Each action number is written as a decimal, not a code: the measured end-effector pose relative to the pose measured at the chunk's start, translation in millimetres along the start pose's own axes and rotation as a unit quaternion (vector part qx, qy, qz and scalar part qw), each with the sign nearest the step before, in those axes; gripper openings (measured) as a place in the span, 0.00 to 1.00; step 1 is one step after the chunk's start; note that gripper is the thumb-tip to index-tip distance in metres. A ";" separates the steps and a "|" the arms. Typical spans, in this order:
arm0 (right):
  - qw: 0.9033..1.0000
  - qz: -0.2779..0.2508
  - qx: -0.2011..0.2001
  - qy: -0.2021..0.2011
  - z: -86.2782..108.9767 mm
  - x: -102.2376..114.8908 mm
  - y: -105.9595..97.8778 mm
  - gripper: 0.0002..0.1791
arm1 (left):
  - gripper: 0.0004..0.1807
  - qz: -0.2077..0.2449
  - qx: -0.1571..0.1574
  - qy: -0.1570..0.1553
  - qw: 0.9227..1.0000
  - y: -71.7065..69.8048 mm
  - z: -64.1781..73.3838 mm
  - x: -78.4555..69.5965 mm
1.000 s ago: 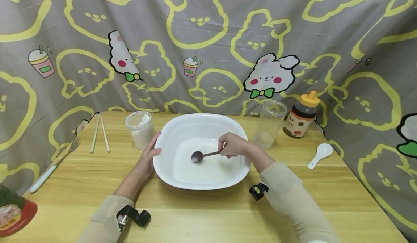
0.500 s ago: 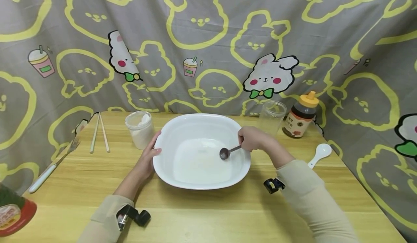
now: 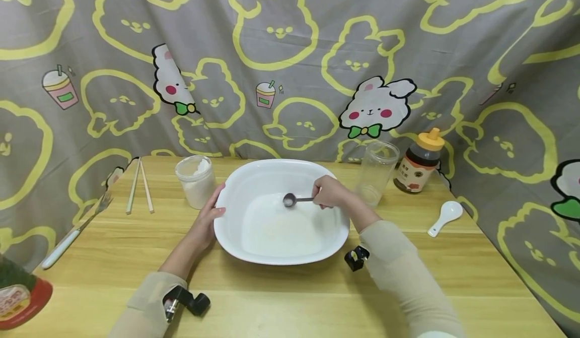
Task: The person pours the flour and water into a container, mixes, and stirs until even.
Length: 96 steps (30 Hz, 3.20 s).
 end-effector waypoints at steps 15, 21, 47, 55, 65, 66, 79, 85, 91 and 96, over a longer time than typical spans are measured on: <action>0.991 0.082 0.098 -0.044 35.7 12.7 -11.0 0.06 | 0.37 0.005 0.002 0.005 1.000 0.1 0.7 -0.5; 0.985 0.164 0.042 -0.030 37.2 12.2 -26.6 0.07 | 0.37 0.001 0.003 0.004 1.000 -0.2 0.6 0.5; 0.992 0.123 -0.035 -0.004 19.1 0.2 -23.3 0.04 | 0.37 -0.001 0.001 0.003 1.000 -0.4 -0.7 -0.7; 0.998 0.041 -0.041 -0.016 12.8 -0.3 -10.0 0.03 | 0.38 -0.002 0.002 0.000 1.000 -0.9 0.3 -0.7; 0.998 -0.022 0.057 -0.013 20.6 0.4 3.2 0.02 | 0.38 -0.003 -0.002 -0.001 1.000 -0.9 -0.9 -0.6; 0.998 -0.013 0.062 -0.013 23.6 1.2 1.3 0.03 | 0.38 -0.003 -0.002 -0.002 1.000 -0.9 -0.9 -0.6; 0.979 0.203 0.003 -0.029 33.5 13.4 -28.1 0.07 | 0.38 -0.007 0.003 0.002 1.000 -1.5 -0.9 1.8; 0.966 0.255 -0.034 -0.040 21.7 19.1 -16.9 0.08 | 0.37 -0.001 0.006 0.004 1.000 -0.9 -1.7 1.3; 0.980 0.188 -0.054 -0.045 8.0 11.2 -8.4 0.06 | 0.37 0.003 0.004 0.004 1.000 -1.9 -1.7 0.4; 0.998 0.014 -0.045 -0.029 -2.3 0.8 3.2 0.03 | 0.38 0.005 -0.002 0.002 1.000 -2.1 -0.5 -0.7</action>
Point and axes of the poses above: each hand's wrist, its own z-axis away from the middle knuckle, its own y-axis out of the palm, x = y × z, the point moved 6 cm from there along -z, towards the middle knuckle, and after that the axes turned 8 degrees about -y, right-handed, at the moved point
